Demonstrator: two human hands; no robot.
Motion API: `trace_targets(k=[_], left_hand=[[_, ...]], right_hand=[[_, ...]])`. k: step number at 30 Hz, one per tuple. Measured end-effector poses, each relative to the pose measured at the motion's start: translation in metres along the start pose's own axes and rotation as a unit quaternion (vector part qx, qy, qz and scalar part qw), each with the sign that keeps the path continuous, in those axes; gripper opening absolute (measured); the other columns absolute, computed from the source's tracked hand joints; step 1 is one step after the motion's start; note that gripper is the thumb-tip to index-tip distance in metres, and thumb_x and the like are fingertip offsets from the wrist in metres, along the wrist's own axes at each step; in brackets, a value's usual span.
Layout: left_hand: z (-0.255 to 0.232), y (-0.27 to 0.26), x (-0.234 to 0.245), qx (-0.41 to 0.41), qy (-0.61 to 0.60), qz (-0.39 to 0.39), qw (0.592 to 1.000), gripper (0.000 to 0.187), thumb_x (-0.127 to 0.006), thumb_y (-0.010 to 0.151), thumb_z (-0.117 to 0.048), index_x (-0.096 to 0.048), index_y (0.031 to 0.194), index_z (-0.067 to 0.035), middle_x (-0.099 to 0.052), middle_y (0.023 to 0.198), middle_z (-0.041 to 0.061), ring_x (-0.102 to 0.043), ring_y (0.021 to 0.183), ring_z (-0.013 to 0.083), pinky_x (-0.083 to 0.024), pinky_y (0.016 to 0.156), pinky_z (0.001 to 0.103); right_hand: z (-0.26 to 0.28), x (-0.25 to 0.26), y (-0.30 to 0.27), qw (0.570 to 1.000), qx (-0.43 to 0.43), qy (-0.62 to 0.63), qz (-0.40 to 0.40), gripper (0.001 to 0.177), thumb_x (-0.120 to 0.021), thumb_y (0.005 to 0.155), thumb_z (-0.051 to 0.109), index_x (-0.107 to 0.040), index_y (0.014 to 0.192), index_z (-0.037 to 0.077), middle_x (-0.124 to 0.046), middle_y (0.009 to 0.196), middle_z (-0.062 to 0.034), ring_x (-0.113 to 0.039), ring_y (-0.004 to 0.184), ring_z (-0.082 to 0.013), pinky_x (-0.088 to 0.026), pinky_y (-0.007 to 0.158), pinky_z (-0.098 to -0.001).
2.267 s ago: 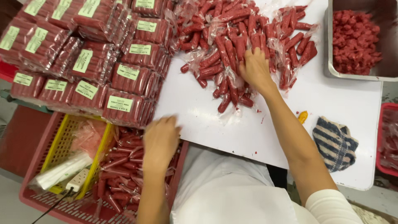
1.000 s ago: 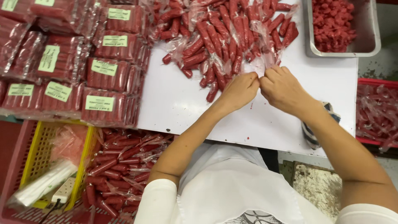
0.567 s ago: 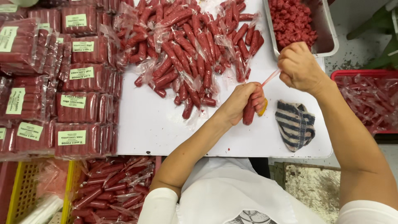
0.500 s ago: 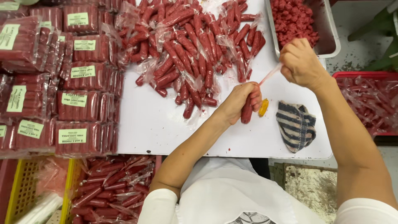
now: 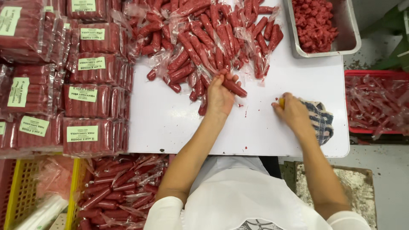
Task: The person repeatedly picks up individual sausages from a pile on a white table, places them into clear plastic bags, and ties the bags closed. The person then places the tied bags into a red basket. The person also occasionally picks up loose meat from a metal tray and places it into a sausage casing.
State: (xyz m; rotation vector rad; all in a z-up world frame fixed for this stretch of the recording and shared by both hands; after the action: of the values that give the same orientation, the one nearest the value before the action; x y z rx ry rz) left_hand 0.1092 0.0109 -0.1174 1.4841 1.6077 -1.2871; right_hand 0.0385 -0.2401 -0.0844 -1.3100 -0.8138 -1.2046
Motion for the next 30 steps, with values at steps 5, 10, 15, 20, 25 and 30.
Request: trace_targets(k=[5,10,15,20,25,30], left_hand=[[0.041,0.022,0.014,-0.001,-0.064,-0.017,0.998,0.018,-0.038,0.109,-0.012,-0.056,0.108,-0.014,-0.053,0.077,0.000,-0.063,0.080,0.0212,-0.058,0.087,0.045],[0.063,0.015,-0.011,0.005,-0.060,0.002,0.998,0.019,-0.036,0.110,-0.013,-0.055,0.110,-0.012,-0.045,0.077,-0.001,-0.058,0.080,0.0201,-0.057,0.087,0.045],[0.070,0.011,-0.024,-0.001,-0.050,0.005,0.999,0.021,-0.034,0.109,-0.012,-0.055,0.108,-0.012,-0.042,0.074,-0.002,-0.055,0.077,0.0194,-0.056,0.086,0.044],[0.076,0.009,-0.026,-0.011,-0.026,0.007,1.000,0.019,-0.036,0.109,-0.011,-0.055,0.107,-0.012,-0.041,0.074,-0.002,-0.055,0.076,0.0195,-0.056,0.086,0.044],[0.060,-0.003,-0.032,-0.045,0.016,0.008,0.999,0.015,-0.040,0.109,-0.012,-0.055,0.106,-0.011,-0.042,0.073,-0.001,-0.057,0.076,0.0194,-0.057,0.085,0.041],[0.046,-0.029,-0.024,-0.065,0.616,0.123,0.775,0.020,-0.057,0.095,-0.012,-0.074,0.101,-0.018,-0.072,0.072,0.002,-0.069,0.068,0.0181,-0.056,0.064,0.030]], right_hand=[[0.022,0.008,-0.032,0.945,0.071,0.263,-0.179,0.038,-0.072,0.101,0.011,-0.061,0.135,-0.002,-0.071,0.104,-0.0264,-0.070,0.096,-0.0383,-0.057,0.077,-0.0455],[0.037,0.055,-0.056,0.727,0.162,0.590,-0.312,0.025,-0.065,0.107,0.000,-0.051,0.127,-0.002,-0.068,0.109,-0.0222,-0.071,0.099,-0.0267,-0.062,0.085,-0.0336],[0.042,0.049,-0.058,0.696,0.150,0.640,-0.288,0.022,-0.064,0.104,-0.003,-0.051,0.122,-0.001,-0.069,0.110,-0.0224,-0.073,0.100,-0.0286,-0.063,0.086,-0.0349],[0.036,0.039,-0.055,0.676,0.129,0.668,-0.283,0.024,-0.063,0.104,-0.002,-0.050,0.124,0.001,-0.067,0.112,-0.0219,-0.073,0.101,-0.0303,-0.065,0.087,-0.0381],[0.005,0.022,-0.034,0.676,0.129,0.671,-0.275,0.022,-0.062,0.107,0.001,-0.052,0.126,0.002,-0.069,0.109,-0.0182,-0.073,0.094,-0.0241,-0.066,0.079,-0.0331],[0.005,0.036,-0.039,0.870,0.208,0.067,-0.442,0.032,-0.079,0.102,0.013,-0.068,0.124,-0.008,-0.061,0.123,-0.0246,-0.063,0.096,-0.0349,-0.059,0.073,-0.0397]])
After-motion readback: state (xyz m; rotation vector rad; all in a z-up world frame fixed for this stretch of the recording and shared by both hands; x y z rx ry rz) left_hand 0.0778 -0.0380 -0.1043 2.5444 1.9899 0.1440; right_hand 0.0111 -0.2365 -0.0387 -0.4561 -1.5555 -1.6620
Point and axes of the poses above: each hand's wrist, its own y-axis towards the middle knuckle, its own x-axis out of the back of the hand, z = x × y, the point moved 4 cm from there along y, towards the middle knuckle
